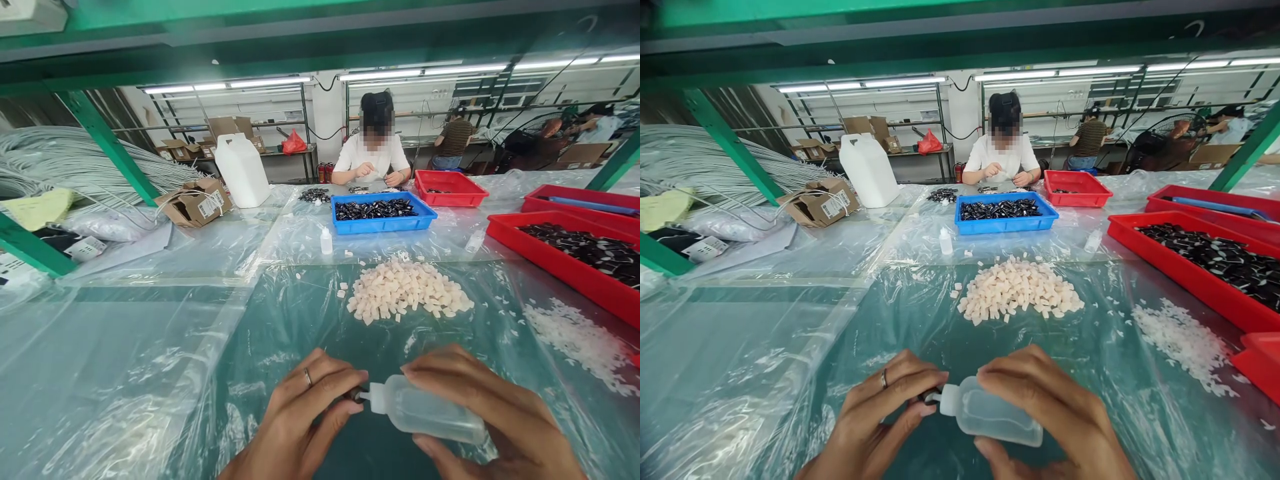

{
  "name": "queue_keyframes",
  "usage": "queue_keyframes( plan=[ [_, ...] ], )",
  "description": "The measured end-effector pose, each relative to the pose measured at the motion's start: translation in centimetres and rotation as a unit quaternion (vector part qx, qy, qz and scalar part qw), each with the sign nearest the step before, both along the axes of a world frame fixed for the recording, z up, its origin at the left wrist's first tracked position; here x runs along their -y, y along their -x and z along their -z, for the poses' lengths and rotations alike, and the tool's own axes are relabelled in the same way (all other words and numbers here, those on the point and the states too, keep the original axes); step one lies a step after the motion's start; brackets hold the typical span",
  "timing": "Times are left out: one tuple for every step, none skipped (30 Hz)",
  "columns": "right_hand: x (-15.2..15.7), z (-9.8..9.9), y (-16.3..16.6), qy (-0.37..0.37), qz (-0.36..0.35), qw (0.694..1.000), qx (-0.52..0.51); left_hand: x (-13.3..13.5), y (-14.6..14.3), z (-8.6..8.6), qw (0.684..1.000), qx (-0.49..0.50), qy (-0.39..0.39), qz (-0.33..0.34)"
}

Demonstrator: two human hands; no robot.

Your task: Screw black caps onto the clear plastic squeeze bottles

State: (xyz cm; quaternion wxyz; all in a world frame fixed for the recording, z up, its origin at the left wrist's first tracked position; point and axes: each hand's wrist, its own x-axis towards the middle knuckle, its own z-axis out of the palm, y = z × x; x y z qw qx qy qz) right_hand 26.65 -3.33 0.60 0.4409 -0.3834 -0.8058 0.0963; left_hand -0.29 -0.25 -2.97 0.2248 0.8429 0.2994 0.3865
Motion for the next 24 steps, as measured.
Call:
queue_keyframes(
  plan=[
    [0.0,0.0,0.0,-0.002,-0.002,1.000,0.005,0.0,0.0,0.0,1.000,-0.002,-0.001,-0.001],
    [0.0,-0.1,-0.1,-0.003,-0.003,1.000,0.009,0.0,0.0,-0.1,1.000,-0.005,-0.001,-0.002],
    [0.0,-0.2,-0.2,-0.004,-0.003,1.000,0.012,0.1,0.0,-0.2,1.000,-0.006,-0.003,-0.004],
    [0.0,-0.2,-0.2,-0.007,-0.004,1.000,0.014,0.1,0.0,-0.3,1.000,-0.009,-0.003,-0.004],
    [-0.1,-0.3,-0.2,-0.011,-0.004,1.000,0.015,0.2,0.0,-0.3,1.000,-0.012,-0.002,-0.006],
    [-0.1,-0.3,-0.2,-0.014,-0.004,1.000,0.016,0.2,-0.1,-0.4,1.000,-0.014,0.001,-0.007],
    [-0.2,-0.4,-0.2,-0.017,-0.004,1.000,0.017,0.2,-0.1,-0.4,1.000,-0.014,0.003,-0.008],
    [-0.3,-0.4,-0.2,-0.018,-0.004,1.000,0.017,0.3,-0.1,-0.4,1.000,-0.014,0.004,-0.008],
    [-0.3,-0.4,-0.2,-0.018,-0.001,1.000,0.017,0.3,-0.1,-0.4,1.000,-0.014,0.004,-0.009],
    [-0.4,-0.5,-0.1,-0.017,-0.001,1.000,0.016,0.3,-0.1,-0.4,1.000,-0.015,0.004,-0.010],
    [-0.4,-0.5,-0.1,-0.018,-0.001,1.000,0.013,0.2,-0.1,-0.3,1.000,-0.014,0.003,-0.012],
    [-0.4,-0.6,0.0,-0.017,0.000,1.000,0.010,0.2,-0.1,-0.3,1.000,-0.013,0.002,-0.011],
    [-0.4,-0.6,0.0,-0.018,-0.001,1.000,0.003,0.2,-0.1,-0.3,1.000,-0.011,0.001,-0.011],
    [-0.4,-0.7,0.1,-0.015,0.000,1.000,-0.007,0.2,-0.1,-0.2,1.000,-0.008,0.001,-0.011],
    [-0.4,-0.7,0.1,-0.010,0.001,1.000,-0.020,0.2,-0.1,-0.2,1.000,-0.003,0.001,-0.010],
    [-0.5,-0.8,0.0,-0.003,0.004,0.999,-0.034,0.2,-0.1,-0.2,1.000,0.001,0.002,-0.009],
    [-0.5,-0.8,-0.1,0.008,0.008,0.999,-0.046,0.2,-0.1,-0.2,1.000,0.003,0.006,-0.009],
    [-0.5,-0.9,-0.2,0.020,0.013,0.998,-0.056,0.3,-0.1,-0.1,1.000,0.005,0.014,-0.010],
    [-0.5,-0.9,-0.3,0.031,0.020,0.997,-0.062,0.4,-0.1,-0.1,1.000,0.007,0.022,-0.012],
    [-0.6,-0.9,-0.5,0.040,0.028,0.997,-0.063,0.4,-0.1,-0.1,0.999,0.009,0.031,-0.012],
    [-0.6,-1.0,-0.6,0.044,0.034,0.996,-0.062,0.4,-0.1,-0.1,0.999,0.011,0.038,-0.012],
    [-0.6,-1.0,-0.6,0.043,0.038,0.996,-0.062,0.5,-0.1,-0.1,0.999,0.012,0.042,-0.012],
    [-0.7,-1.1,-0.6,0.038,0.036,0.997,-0.060,0.5,-0.1,-0.1,0.999,0.012,0.044,-0.010],
    [-0.7,-1.1,-0.5,0.027,0.032,0.997,-0.059,0.4,-0.1,-0.1,0.999,0.012,0.042,-0.009]
  ],
)
